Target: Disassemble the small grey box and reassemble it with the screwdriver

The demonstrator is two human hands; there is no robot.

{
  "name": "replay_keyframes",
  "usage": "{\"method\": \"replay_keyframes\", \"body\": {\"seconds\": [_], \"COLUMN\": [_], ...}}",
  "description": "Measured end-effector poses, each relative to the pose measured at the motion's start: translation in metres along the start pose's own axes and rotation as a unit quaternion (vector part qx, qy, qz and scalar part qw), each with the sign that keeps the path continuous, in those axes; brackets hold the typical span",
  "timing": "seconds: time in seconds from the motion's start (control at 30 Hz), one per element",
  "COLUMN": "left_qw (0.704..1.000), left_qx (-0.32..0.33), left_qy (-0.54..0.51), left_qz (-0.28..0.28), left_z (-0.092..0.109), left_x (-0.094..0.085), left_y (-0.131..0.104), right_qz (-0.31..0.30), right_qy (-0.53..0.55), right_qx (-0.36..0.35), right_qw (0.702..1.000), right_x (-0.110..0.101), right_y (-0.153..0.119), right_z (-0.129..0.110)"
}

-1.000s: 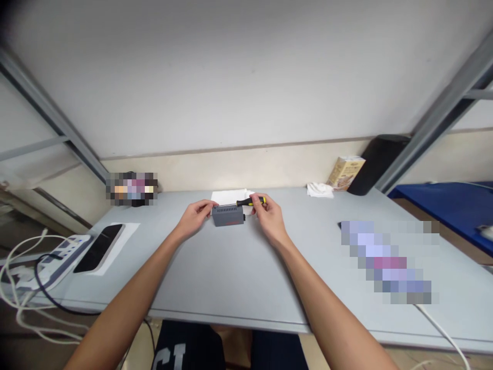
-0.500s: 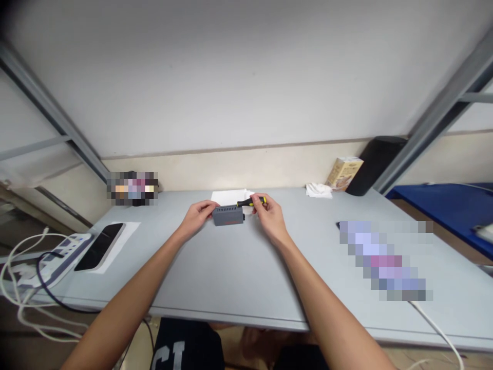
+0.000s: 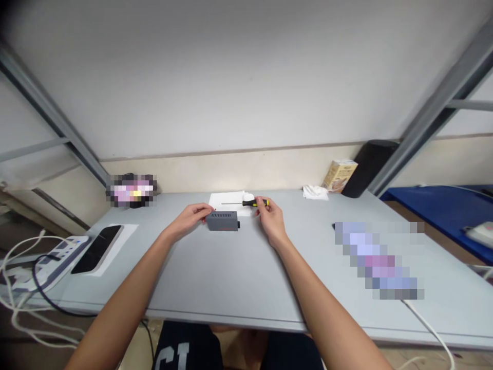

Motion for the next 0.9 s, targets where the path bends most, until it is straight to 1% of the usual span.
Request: {"method": "replay_keyframes", "body": {"seconds": [0.03, 0.07, 0.1, 0.17, 0.2, 0.27, 0.33, 0.43, 0.57, 0.7, 0.83, 0.9], "left_qw": [1.000, 1.000, 1.000, 0.994, 0.988, 0.977, 0.967, 0.959, 0.954, 0.957, 0.958, 0.955], "left_qx": [-0.003, -0.004, -0.004, -0.007, -0.006, 0.003, 0.022, 0.041, 0.056, 0.073, 0.082, 0.101], "left_qy": [0.003, 0.005, 0.000, -0.012, 0.000, 0.050, 0.091, 0.136, 0.157, 0.141, 0.144, 0.157], "left_qz": [-0.006, -0.001, 0.024, 0.110, 0.153, 0.208, 0.235, 0.247, 0.248, 0.242, 0.233, 0.230], "left_z": [-0.002, -0.005, -0.009, -0.018, -0.023, -0.032, -0.038, -0.041, -0.033, -0.027, -0.029, -0.028], "left_x": [-0.004, -0.009, -0.013, -0.021, -0.025, -0.029, -0.030, -0.026, -0.021, -0.019, -0.018, -0.016], "left_y": [0.001, 0.002, 0.005, 0.011, 0.014, 0.020, 0.024, 0.024, 0.018, 0.015, 0.016, 0.016], "right_qz": [-0.020, -0.041, -0.062, -0.098, -0.112, -0.133, -0.149, -0.167, -0.177, -0.149, -0.114, -0.101], "right_qy": [-0.017, -0.030, -0.039, -0.051, -0.055, -0.065, -0.075, -0.080, -0.061, -0.034, -0.030, -0.018], "right_qx": [-0.013, -0.027, -0.039, -0.059, -0.066, -0.076, -0.081, -0.077, -0.058, -0.061, -0.044, -0.035], "right_qw": [1.000, 0.998, 0.997, 0.992, 0.990, 0.986, 0.983, 0.980, 0.981, 0.986, 0.992, 0.994], "right_x": [0.002, 0.004, 0.006, 0.010, 0.012, 0.014, 0.015, 0.017, 0.019, 0.017, 0.013, 0.013], "right_y": [-0.002, -0.004, -0.006, -0.009, -0.010, -0.012, -0.012, -0.012, -0.009, -0.007, -0.006, -0.006], "right_z": [0.000, 0.000, -0.001, -0.002, -0.002, -0.002, -0.003, -0.004, -0.005, -0.003, -0.002, -0.004]}}
Point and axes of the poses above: each hand's wrist, its own y-axis towards the middle knuckle, its own x-axis out of the palm, z = x × y, the point moved 1 cm from there along y, towards the middle knuckle, and after that the axes turned 6 degrees about -x, right-handed, at the moved point
